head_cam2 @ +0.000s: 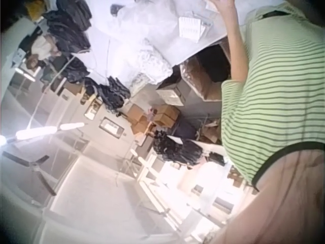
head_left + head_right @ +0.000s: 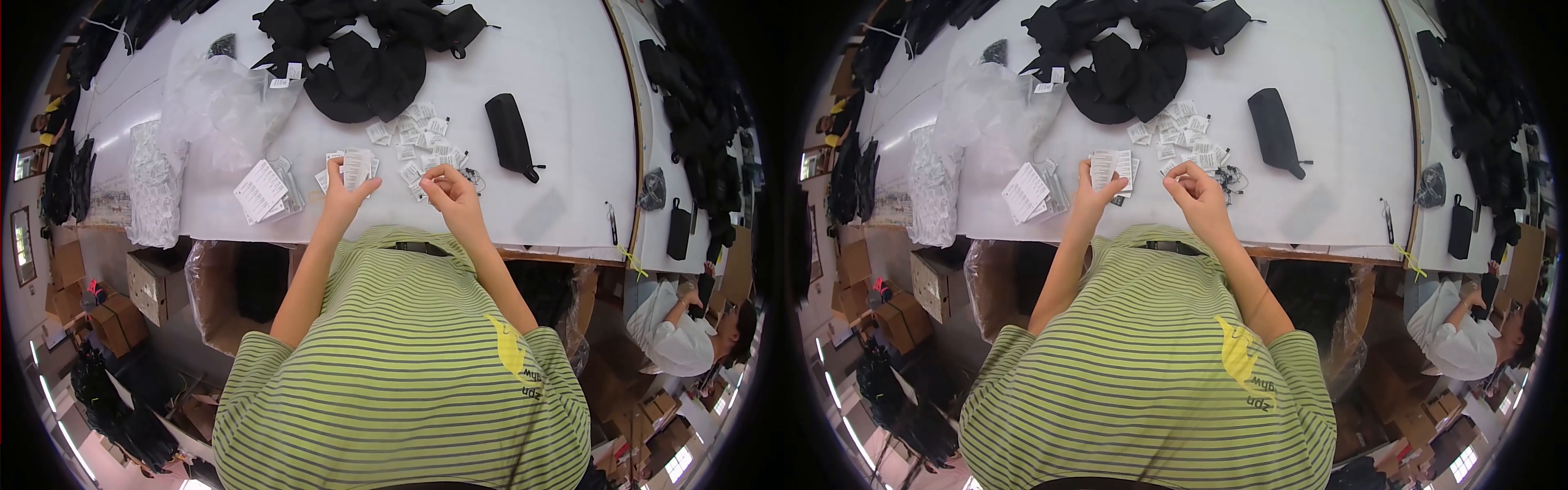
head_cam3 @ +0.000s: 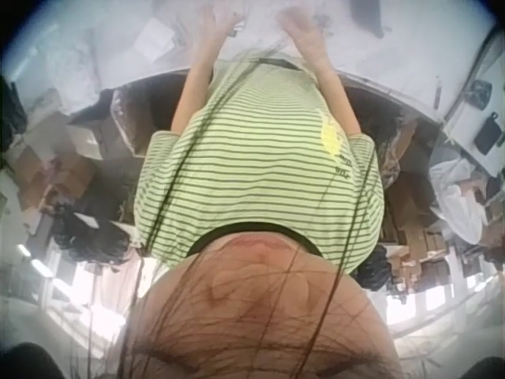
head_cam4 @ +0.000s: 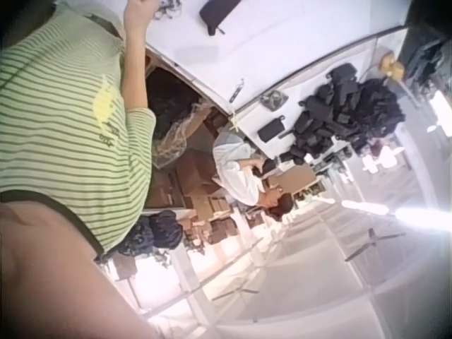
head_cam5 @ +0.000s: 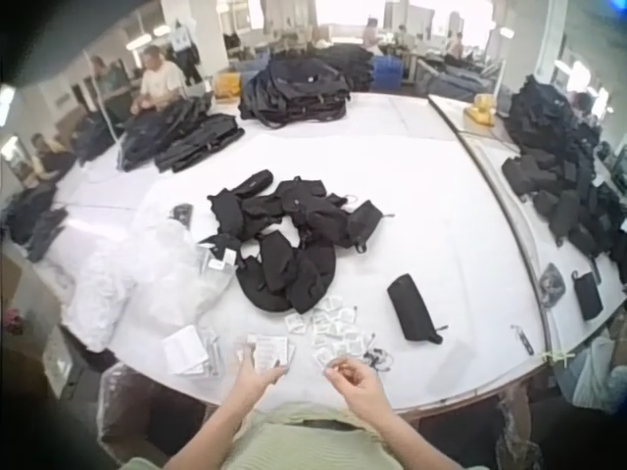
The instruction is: Attaching labels and tags to small black protective pouches using plastic clips.
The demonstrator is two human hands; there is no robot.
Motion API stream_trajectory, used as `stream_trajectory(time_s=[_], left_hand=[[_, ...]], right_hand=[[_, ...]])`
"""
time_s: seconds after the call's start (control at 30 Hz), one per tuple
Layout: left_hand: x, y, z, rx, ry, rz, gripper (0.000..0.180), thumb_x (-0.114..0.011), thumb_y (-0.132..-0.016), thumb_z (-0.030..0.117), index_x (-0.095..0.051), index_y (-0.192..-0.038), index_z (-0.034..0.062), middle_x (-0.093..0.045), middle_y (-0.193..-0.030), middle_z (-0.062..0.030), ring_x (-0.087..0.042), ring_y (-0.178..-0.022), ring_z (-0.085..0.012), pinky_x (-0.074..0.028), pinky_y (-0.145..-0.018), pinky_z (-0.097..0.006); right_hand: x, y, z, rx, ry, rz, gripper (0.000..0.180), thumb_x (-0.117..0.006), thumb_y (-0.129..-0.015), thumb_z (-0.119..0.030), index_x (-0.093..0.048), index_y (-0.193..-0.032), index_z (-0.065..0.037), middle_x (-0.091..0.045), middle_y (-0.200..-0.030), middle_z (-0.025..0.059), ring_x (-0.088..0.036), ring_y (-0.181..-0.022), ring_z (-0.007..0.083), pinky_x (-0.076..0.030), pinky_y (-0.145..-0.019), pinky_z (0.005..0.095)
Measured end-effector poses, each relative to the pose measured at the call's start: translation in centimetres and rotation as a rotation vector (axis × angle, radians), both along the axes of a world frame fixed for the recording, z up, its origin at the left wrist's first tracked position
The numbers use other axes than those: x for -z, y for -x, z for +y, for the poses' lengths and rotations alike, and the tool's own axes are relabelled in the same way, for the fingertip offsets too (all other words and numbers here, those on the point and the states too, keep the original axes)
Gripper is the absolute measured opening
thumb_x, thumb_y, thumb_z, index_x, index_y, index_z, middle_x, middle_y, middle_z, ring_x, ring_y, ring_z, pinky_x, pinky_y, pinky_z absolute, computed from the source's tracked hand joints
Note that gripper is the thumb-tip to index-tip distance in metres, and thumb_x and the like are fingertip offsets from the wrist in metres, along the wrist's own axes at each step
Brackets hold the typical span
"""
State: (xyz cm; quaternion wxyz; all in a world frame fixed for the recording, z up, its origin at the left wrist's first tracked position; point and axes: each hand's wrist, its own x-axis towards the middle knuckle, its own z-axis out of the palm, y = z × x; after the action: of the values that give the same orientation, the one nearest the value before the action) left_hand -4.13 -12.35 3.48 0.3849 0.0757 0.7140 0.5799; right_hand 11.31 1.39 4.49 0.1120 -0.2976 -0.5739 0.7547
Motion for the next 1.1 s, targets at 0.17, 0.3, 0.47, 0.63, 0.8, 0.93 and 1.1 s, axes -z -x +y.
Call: stream_trajectory(time_s=[0.17,0.3,0.47,0.63,0.8,0.93,1.1], left_hand=[[-1.4,-1.0,0.7,-0.004,-0.235,-0.319,0.031,-0.061,-0.088,0.02,-0.054,-0.112,0.0034,-0.063,-0.099,-0.0064,-0.06,-0.088,-0.0111,-0.047,-0.079,-0.027],[-2.5,-1.0,0.4,-0.202,-0.444,-0.575,0.031,-0.059,-0.09,0.023,-0.055,-0.113,0.0024,-0.064,-0.103,-0.0075,-0.061,-0.093,-0.0148,-0.049,-0.081,-0.029],[-2.6,-0.8,-0.9,-0.175,-0.802,-1.284,0.036,-0.056,-0.092,0.026,-0.052,-0.114,-0.0028,-0.056,-0.112,-0.0095,-0.059,-0.097,-0.0208,-0.05,-0.085,-0.03],[-3.6,-1.4,-0.8,-0.285,-0.831,-1.507,0.037,-0.059,-0.092,0.024,-0.048,-0.114,-0.0029,-0.055,-0.11,-0.0165,-0.058,-0.101,-0.0228,-0.052,-0.089,-0.031],[-3.3,-1.9,-1.0,-0.204,-1.0,-1.558,0.038,-0.054,-0.093,0.017,-0.045,-0.122,-0.0045,-0.045,-0.114,-0.0125,-0.053,-0.105,-0.022,-0.05,-0.093,-0.033],[-4.4,-2.7,-1.1,-0.224,-0.928,-1.413,0.031,-0.053,-0.094,0.019,-0.047,-0.117,-0.0013,-0.05,-0.105,-0.0108,-0.052,-0.099,-0.0195,-0.05,-0.084,-0.032],[-5.5,-3.5,-0.9,-0.239,-0.701,-1.135,0.027,-0.06,-0.09,0.015,-0.05,-0.111,0.0025,-0.054,-0.098,-0.0077,-0.052,-0.095,-0.0163,-0.046,-0.078,-0.027]], right_hand=[[-3.1,-0.3,-0.4,0.05,-0.189,-0.021,0.009,-0.062,-0.088,-0.012,-0.058,-0.087,-0.004,-0.04,-0.056,-0.0091,-0.03,-0.053,0.0002,-0.02,-0.049,0.0202],[-4.7,-0.5,-0.6,0.071,-0.242,-0.016,0.011,-0.064,-0.085,-0.013,-0.058,-0.085,-0.004,-0.035,-0.053,-0.0093,-0.026,-0.05,0.0003,-0.018,-0.047,0.0218],[-4.9,-0.9,-0.2,0.108,-0.117,0.028,0.01,-0.063,-0.086,-0.013,-0.058,-0.085,-0.004,-0.039,-0.054,-0.0088,-0.027,-0.051,0.0,-0.018,-0.048,0.0212],[-4.8,-1.1,-0.4,0.084,-0.114,0.038,0.01,-0.063,-0.086,-0.013,-0.058,-0.085,-0.004,-0.04,-0.054,-0.0088,-0.028,-0.051,-0.0003,-0.018,-0.047,0.0209],[-5.4,-1.3,-0.9,0.056,-0.116,0.032,0.011,-0.064,-0.086,-0.013,-0.058,-0.085,-0.004,-0.04,-0.054,-0.0088,-0.028,-0.05,-0.0004,-0.018,-0.047,0.021],[-5.7,-1.5,-1.0,0.058,-0.132,0.034,0.01,-0.064,-0.086,-0.012,-0.058,-0.085,-0.004,-0.04,-0.054,-0.0088,-0.028,-0.05,-0.0002,-0.018,-0.047,0.021],[-6.3,-1.8,-1.0,0.092,-0.142,0.049,0.009,-0.064,-0.085,-0.012,-0.058,-0.084,-0.005,-0.04,-0.054,-0.0089,-0.028,-0.05,0.0,-0.019,-0.047,0.0212]])
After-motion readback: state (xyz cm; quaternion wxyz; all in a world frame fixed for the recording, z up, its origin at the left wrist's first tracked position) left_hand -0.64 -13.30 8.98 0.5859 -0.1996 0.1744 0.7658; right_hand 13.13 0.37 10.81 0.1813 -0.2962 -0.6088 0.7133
